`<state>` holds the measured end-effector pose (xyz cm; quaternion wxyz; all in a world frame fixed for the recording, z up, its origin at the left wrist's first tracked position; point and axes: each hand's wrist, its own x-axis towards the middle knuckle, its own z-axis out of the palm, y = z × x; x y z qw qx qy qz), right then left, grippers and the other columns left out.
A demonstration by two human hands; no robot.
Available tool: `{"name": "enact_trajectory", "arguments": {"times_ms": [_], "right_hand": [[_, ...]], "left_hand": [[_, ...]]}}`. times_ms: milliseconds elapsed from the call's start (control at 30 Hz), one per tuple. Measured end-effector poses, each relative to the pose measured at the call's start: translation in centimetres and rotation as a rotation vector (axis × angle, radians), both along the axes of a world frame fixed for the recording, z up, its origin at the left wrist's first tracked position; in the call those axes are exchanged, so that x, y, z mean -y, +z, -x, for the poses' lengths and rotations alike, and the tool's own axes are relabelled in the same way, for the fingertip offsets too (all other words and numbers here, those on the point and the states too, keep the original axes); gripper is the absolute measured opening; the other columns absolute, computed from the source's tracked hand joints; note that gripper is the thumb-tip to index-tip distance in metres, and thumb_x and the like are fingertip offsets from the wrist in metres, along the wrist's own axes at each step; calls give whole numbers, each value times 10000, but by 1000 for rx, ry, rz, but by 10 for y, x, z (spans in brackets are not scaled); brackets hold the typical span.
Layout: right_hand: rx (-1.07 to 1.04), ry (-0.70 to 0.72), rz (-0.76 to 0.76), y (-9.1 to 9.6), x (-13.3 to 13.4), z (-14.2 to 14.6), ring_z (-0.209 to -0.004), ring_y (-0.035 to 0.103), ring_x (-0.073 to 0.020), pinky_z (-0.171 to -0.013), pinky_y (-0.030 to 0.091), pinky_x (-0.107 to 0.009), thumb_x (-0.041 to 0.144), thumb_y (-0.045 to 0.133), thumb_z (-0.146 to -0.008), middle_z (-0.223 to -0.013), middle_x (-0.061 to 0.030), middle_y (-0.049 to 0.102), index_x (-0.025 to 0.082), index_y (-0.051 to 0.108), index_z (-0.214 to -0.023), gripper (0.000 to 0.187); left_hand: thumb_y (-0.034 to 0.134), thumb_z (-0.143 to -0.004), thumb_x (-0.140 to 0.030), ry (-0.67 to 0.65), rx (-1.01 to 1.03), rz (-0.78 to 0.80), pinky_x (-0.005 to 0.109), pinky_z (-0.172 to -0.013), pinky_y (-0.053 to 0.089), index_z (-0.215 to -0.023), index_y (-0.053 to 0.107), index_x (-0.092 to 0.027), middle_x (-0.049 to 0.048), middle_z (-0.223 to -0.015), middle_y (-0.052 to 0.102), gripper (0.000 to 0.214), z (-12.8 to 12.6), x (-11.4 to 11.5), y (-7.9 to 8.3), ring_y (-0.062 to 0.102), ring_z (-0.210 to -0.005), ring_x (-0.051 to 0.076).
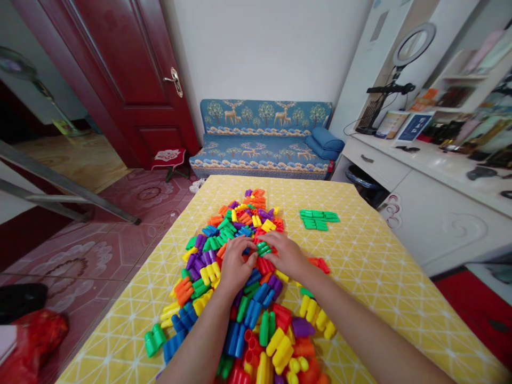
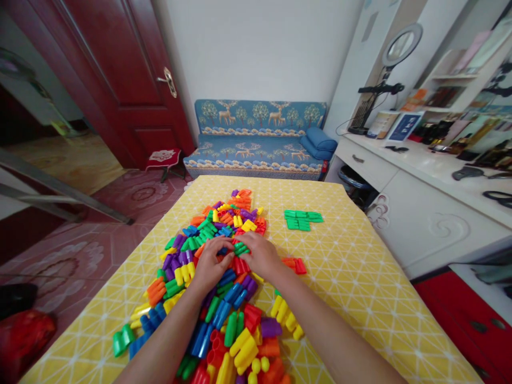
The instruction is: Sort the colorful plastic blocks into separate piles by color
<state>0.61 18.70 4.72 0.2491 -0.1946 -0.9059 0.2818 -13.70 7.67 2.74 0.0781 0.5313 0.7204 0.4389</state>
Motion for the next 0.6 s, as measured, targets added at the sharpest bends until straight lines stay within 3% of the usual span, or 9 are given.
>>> {"name": "enact_trajectory", "arguments": {"times_ms": [100,167,267,367,467,600], "right_hand": [[36,-43,-15,1,14,11,-1005,597,-211,-881,465,-357,99,607,-763,-1041,-46,675,263,680,-1074,359],[-36,-130,49,-2,7,5,-947,612,-204,-856,475,-361,134,606,-768,-1025,-41,686,253,671,-1054,316],[-202,-334,187,-11,-28,-28,-837,626,-190,-779,502,-353,256,620,-761,-973,-44,693,220,631,-1046,287],[-233,-578,239,-27,-76,-83,-717,617,-190,-670,507,-339,368,642,-711,-819,-43,678,192,630,-945,293],[-54,-784,124,-44,-108,-138,-679,613,-194,-630,484,-330,406,613,-720,-778,-55,669,193,668,-883,274],[127,-907,-133,-60,-111,-174,-643,575,-175,-565,435,-314,508,620,-728,-969,-92,654,208,690,-1028,430]], "left_hand": [[583,-753,-160,16,9,0,529,-1149,208,-982,627,-234,33,-1139,659,245,0,0,-2,541,-1178,247],[577,-757,-165,28,6,13,525,-1150,211,-1054,621,-230,52,-1173,643,308,-1,0,-2,535,-1189,251],[576,-765,-176,29,-7,25,532,-1147,220,-1074,637,-228,64,-1176,640,319,0,1,-2,515,-1210,260],[576,-771,-173,13,-9,24,539,-1146,217,-1039,658,-233,47,-1129,664,287,0,1,0,516,-1202,256],[575,-780,-179,4,-7,17,542,-1144,219,-1005,671,-239,31,-1111,678,252,0,1,1,517,-1197,254],[579,-794,-207,-5,-14,10,552,-1141,215,-970,684,-246,25,-1117,682,209,0,1,0,521,-1192,259]]}}
